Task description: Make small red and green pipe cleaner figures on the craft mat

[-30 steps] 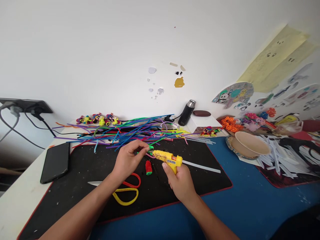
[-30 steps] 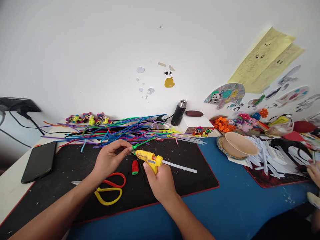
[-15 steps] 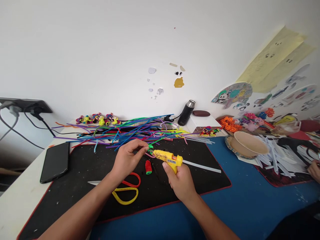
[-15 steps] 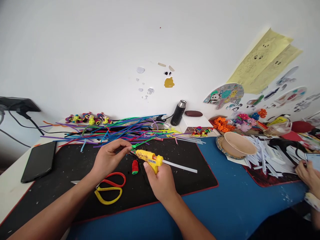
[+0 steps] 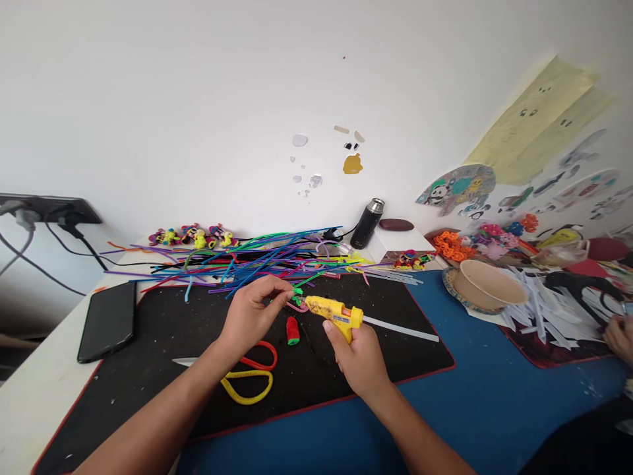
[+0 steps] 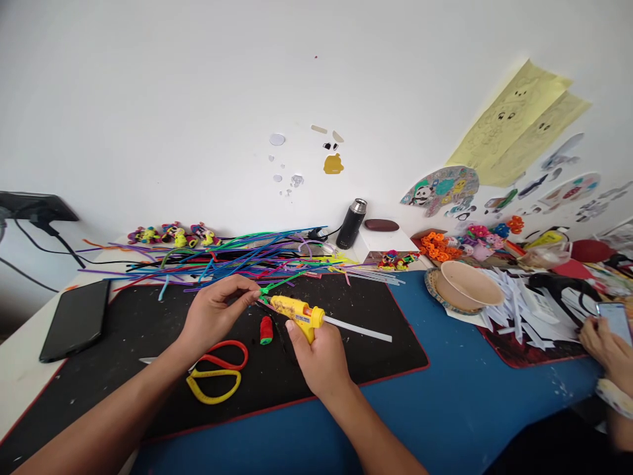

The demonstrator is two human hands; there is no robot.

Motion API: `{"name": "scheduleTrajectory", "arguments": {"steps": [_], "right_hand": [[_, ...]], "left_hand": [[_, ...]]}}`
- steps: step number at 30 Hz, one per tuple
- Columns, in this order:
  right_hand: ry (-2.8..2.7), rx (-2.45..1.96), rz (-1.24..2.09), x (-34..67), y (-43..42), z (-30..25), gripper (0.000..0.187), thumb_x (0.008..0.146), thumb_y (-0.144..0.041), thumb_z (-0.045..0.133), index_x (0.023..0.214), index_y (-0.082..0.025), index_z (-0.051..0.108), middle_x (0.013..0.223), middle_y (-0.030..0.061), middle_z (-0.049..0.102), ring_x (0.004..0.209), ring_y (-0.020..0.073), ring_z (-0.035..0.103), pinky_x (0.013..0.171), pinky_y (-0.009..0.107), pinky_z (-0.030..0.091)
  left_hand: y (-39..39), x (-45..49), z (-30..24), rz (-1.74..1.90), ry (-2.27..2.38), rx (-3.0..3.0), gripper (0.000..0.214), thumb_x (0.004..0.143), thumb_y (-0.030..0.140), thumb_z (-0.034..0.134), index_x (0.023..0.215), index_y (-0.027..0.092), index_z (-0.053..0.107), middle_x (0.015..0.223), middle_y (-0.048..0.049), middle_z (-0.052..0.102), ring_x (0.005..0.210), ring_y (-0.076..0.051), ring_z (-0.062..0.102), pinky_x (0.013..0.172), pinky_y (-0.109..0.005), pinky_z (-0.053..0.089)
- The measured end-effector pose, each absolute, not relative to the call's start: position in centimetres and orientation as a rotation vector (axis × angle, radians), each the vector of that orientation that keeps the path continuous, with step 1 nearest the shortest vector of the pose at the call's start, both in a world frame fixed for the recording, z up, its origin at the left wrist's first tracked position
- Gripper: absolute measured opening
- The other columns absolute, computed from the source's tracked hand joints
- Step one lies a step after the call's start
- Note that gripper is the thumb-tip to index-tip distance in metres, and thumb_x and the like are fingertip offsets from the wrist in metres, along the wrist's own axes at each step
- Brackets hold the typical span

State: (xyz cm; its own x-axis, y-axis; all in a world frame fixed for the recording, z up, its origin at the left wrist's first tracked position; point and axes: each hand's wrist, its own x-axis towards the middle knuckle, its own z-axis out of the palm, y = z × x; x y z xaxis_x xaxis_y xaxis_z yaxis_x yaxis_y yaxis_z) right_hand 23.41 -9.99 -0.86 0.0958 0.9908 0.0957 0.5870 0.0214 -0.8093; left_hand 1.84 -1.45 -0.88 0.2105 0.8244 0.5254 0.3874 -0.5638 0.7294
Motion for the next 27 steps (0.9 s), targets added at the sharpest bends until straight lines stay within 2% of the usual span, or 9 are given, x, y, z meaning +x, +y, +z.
{"name": "scheduleTrajectory", "arguments": {"steps": [13,18,21,27], "right_hand": [[-1.585,-1.652,0.693,23.59,-10.05,-0.67,0.056,0.098,-0.064,0.049,0.067,-0.02,0.065,0.039,-0.0021,0.046,0.042,0.0166,0.052,0.046,0.025,0.04],[-1.629,-1.638,0.665,23.42,-9.88,-0.53,0.054,0.099,-0.062,0.048,0.066,-0.021,0.061,0.043,-0.0007,0.051,0.041,0.0161,0.051,0.046,0.026,0.039],[-1.647,-1.612,0.64,23.5,-9.76,-0.45,0.054,0.099,-0.063,0.048,0.068,-0.021,0.063,0.044,0.0002,0.053,0.043,0.0175,0.053,0.047,0.026,0.04],[-1.636,-1.572,0.65,23.66,-9.63,-0.84,0.057,0.099,-0.067,0.049,0.073,-0.021,0.07,0.039,-0.0013,0.047,0.044,0.0202,0.055,0.048,0.027,0.042]], "left_hand": [[-1.55,1.94,-0.36,1.339,1.114,2.06,0.011,0.094,0.027,0.066,0.086,0.024,0.073,0.082,-0.0011,0.075,0.072,-0.017,0.068,0.07,-0.026,0.053],[-1.52,1.87,-0.48,1.33,1.089,2.063,0.01,0.095,0.026,0.065,0.087,0.023,0.072,0.083,-0.0017,0.076,0.075,-0.017,0.069,0.072,-0.026,0.054],[-1.61,1.94,-0.37,1.334,1.088,2.051,0.011,0.095,0.027,0.065,0.087,0.023,0.072,0.083,-0.0024,0.076,0.075,-0.017,0.069,0.071,-0.027,0.054],[-1.74,2.15,-0.23,1.342,1.069,2.04,0.014,0.096,0.026,0.063,0.085,0.023,0.071,0.08,-0.0031,0.075,0.073,-0.017,0.068,0.07,-0.027,0.054]]}}
